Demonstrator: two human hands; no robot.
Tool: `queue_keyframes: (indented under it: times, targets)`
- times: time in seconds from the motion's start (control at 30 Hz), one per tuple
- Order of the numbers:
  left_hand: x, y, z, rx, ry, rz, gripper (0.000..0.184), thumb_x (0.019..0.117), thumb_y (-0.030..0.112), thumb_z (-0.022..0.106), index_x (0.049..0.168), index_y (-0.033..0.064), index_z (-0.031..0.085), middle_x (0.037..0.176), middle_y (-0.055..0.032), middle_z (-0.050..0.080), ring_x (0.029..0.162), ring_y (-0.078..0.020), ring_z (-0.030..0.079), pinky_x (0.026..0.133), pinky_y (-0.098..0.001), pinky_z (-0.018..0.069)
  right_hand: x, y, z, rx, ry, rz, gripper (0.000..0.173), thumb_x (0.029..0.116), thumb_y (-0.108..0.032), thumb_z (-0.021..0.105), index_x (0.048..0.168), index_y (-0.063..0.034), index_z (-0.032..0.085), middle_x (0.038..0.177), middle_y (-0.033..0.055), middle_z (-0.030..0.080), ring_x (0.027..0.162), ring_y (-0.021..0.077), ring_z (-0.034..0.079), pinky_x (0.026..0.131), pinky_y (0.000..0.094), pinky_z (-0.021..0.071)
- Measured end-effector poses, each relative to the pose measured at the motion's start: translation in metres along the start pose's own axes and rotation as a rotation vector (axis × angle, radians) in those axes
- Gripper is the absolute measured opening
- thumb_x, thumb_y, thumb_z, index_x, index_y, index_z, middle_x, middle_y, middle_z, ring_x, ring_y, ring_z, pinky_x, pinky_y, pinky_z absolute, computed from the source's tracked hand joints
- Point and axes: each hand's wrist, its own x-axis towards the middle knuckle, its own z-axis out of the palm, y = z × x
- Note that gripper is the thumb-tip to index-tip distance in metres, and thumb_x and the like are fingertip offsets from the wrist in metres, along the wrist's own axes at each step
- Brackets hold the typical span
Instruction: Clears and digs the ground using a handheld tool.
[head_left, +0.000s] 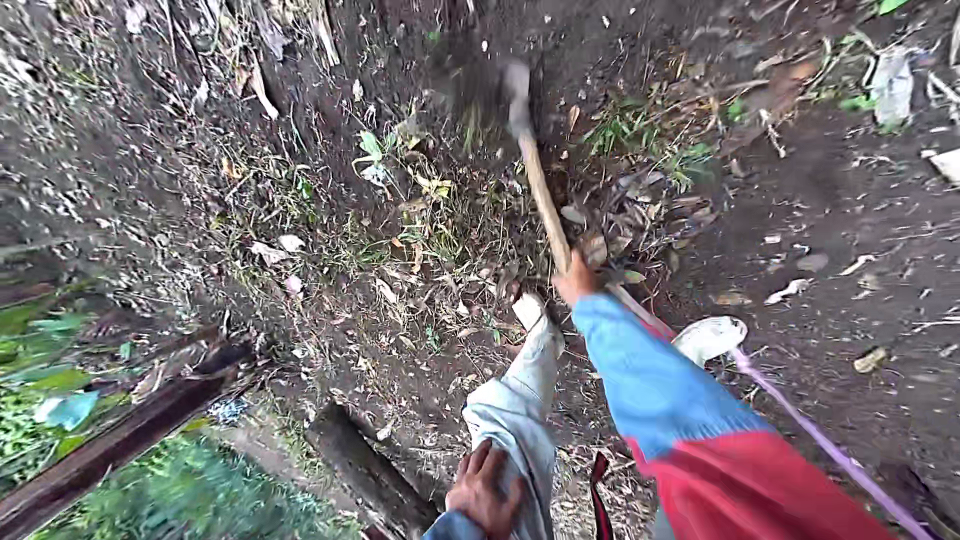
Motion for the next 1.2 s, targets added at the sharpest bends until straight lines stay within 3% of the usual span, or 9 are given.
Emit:
queue_keyframes:
  times: [0.13,0.23,0.37,0.47,0.57,0.67,0.9,1.03,1.2]
  targets:
    - [-0.003,0.002,-0.007,0.009,-0.042,0.011,0.066,0.0891,0.071,0.055,0.143,0.0326,0.062,0.160,0.0035,0.046,0.144,-0.0278,0.047,0.109,-0.0553,0.0471,-0.040,0.017,-0.021,0.221,0.030,0.111,0.073,0.0935,-0.023,0.072,0.155,-0.0073,0.035,0.115,0.0290,0.067,0.091,0.0419,0.070,0.081,0.0603,0.0576]
    - [-0.004,0.003,-0.009,0.036,-0.043,0.018,0.067,0.0893,0.072,0.053,0.142,0.0327,0.062,0.160,0.0035,0.047,0.145,-0.0280,0.047,0.108,-0.0553,0.0477,-0.019,-0.051,-0.056,0.716,0.312,0.026,0.078,0.0930,-0.022,0.067,0.156,-0.0075,0.025,0.102,0.0216,0.063,0.064,0.0281,0.063,0.058,0.0478,0.0577]
    - [-0.002,-0.002,-0.005,0.046,-0.053,0.017,0.068,0.0885,0.072,0.053,0.142,0.0312,0.062,0.160,0.0038,0.047,0.144,-0.0275,0.047,0.107,-0.0542,0.0486,0.029,-0.167,-0.103,1.190,0.501,-0.127,0.071,0.0990,-0.016,0.061,0.154,-0.0109,0.016,0.084,0.0114,0.057,0.054,0.0209,0.061,0.050,0.0410,0.0597]
    - [0.000,-0.004,-0.004,0.046,-0.042,0.017,0.068,0.0881,0.073,0.053,0.142,0.0317,0.063,0.160,0.0046,0.047,0.144,-0.0264,0.047,0.108,-0.0534,0.0484,0.045,-0.145,-0.054,0.748,0.307,-0.082,0.080,0.0941,-0.017,0.064,0.158,-0.0073,0.018,0.095,0.0190,0.062,0.063,0.0267,0.064,0.056,0.0443,0.0591]
    - [-0.004,-0.001,-0.009,0.049,-0.079,-0.006,0.069,0.0882,0.073,0.052,0.144,0.0327,0.060,0.162,0.0056,0.044,0.145,-0.0264,0.046,0.108,-0.0536,0.0481,0.016,-0.026,0.017,0.019,0.020,-0.083,0.081,0.0815,-0.016,0.077,0.152,-0.0068,0.040,0.116,0.0315,0.067,0.101,0.0491,0.069,0.083,0.0704,0.0553]
    - [-0.002,0.001,-0.008,0.046,-0.074,0.006,0.069,0.0886,0.072,0.052,0.144,0.0318,0.060,0.161,0.0051,0.045,0.143,-0.0268,0.048,0.107,-0.0537,0.0481,-0.042,0.029,0.022,-0.227,-0.250,0.043,0.077,0.0910,-0.026,0.072,0.158,-0.0111,0.036,0.132,0.0253,0.064,0.122,0.0427,0.063,0.103,0.0628,0.0501]
    - [-0.003,0.007,-0.008,0.086,-0.047,0.021,0.067,0.0885,0.072,0.052,0.142,0.0327,0.062,0.160,0.0047,0.047,0.143,-0.0261,0.048,0.107,-0.0528,0.0490,-0.043,-0.029,-0.062,0.760,0.304,0.113,0.078,0.0932,-0.020,0.068,0.156,-0.0068,0.024,0.102,0.0225,0.063,0.065,0.0292,0.064,0.060,0.0487,0.0591]
    - [-0.003,0.011,-0.010,0.105,-0.059,0.005,0.068,0.0887,0.071,0.053,0.143,0.0317,0.061,0.161,0.0041,0.046,0.143,-0.0271,0.048,0.108,-0.0536,0.0482,0.009,-0.090,-0.099,1.095,0.453,-0.002,0.075,0.0961,-0.016,0.063,0.155,-0.0114,0.017,0.087,0.0130,0.059,0.055,0.0219,0.062,0.051,0.0415,0.0591]
    - [-0.002,0.019,-0.015,0.129,-0.056,0.008,0.070,0.0890,0.071,0.054,0.145,0.0299,0.060,0.161,0.0025,0.045,0.144,-0.0271,0.047,0.109,-0.0539,0.0469,-0.031,0.066,-0.034,-0.059,-0.134,0.073,0.080,0.0909,-0.020,0.072,0.159,-0.0080,0.033,0.131,0.0305,0.063,0.119,0.0462,0.064,0.099,0.0646,0.0514]
